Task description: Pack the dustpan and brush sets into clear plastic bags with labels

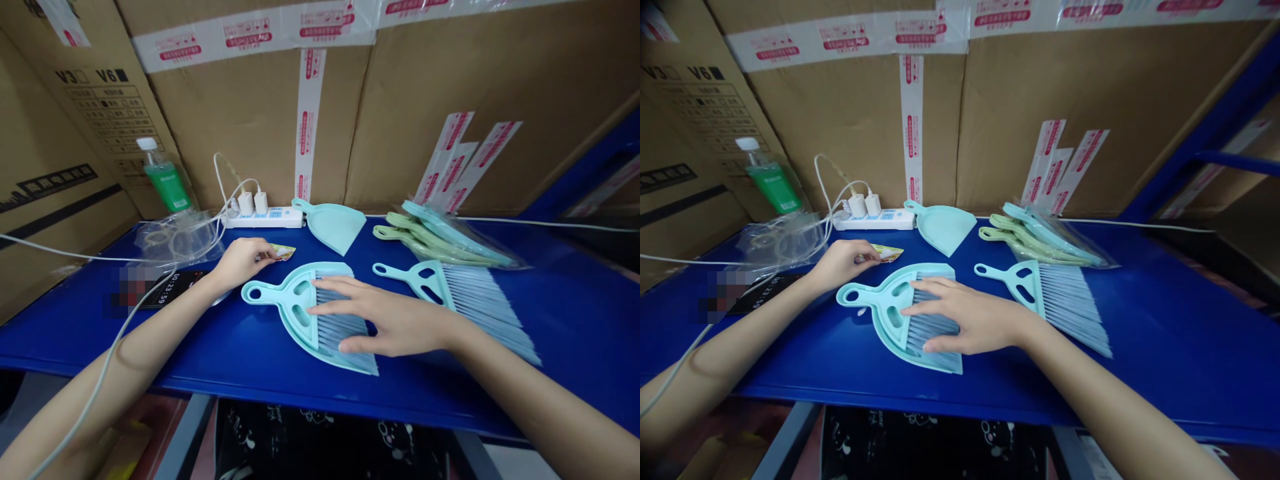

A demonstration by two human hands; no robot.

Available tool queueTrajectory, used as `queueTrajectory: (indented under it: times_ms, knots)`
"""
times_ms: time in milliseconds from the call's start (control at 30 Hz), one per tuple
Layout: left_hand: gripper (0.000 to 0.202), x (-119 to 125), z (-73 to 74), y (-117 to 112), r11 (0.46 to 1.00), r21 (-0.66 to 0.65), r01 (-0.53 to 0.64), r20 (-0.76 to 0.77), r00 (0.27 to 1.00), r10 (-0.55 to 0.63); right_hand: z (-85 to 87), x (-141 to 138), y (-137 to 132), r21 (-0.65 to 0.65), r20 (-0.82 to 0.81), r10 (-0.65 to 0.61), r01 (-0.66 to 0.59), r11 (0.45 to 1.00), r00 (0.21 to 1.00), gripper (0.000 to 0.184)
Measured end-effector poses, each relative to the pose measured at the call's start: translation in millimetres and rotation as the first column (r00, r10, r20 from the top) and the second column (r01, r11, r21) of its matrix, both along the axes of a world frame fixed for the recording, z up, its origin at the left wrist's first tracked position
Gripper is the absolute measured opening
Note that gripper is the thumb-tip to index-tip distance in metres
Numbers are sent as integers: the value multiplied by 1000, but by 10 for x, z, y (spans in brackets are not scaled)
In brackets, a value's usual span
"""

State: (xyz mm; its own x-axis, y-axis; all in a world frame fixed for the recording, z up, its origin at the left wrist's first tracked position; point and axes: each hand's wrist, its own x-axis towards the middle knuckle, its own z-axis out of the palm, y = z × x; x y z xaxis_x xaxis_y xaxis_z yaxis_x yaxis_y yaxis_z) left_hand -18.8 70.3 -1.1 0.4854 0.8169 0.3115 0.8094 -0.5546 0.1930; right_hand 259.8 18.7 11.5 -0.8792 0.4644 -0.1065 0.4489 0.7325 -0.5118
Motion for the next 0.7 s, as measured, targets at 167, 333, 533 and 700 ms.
queueTrajectory:
  times_ms: [167,333,533,700]
  knots:
    - [29,-13,-14,-9,995,24,96,-226,970,-88,11,-2,0,1,18,-2,2,1000,1000,60]
    - [38,27,-50,-12,998,65,5,-386,922,20,12,-3,2,10,16,1,-1,1000,1000,60]
    - [41,48,-56,-12,997,74,-33,-428,902,62,8,-4,-3,5,27,-1,0,1000,1000,60]
    - [44,71,72,-106,998,54,23,-433,901,3,58,17,-11,-9,3,-1,1,1000,1000,61]
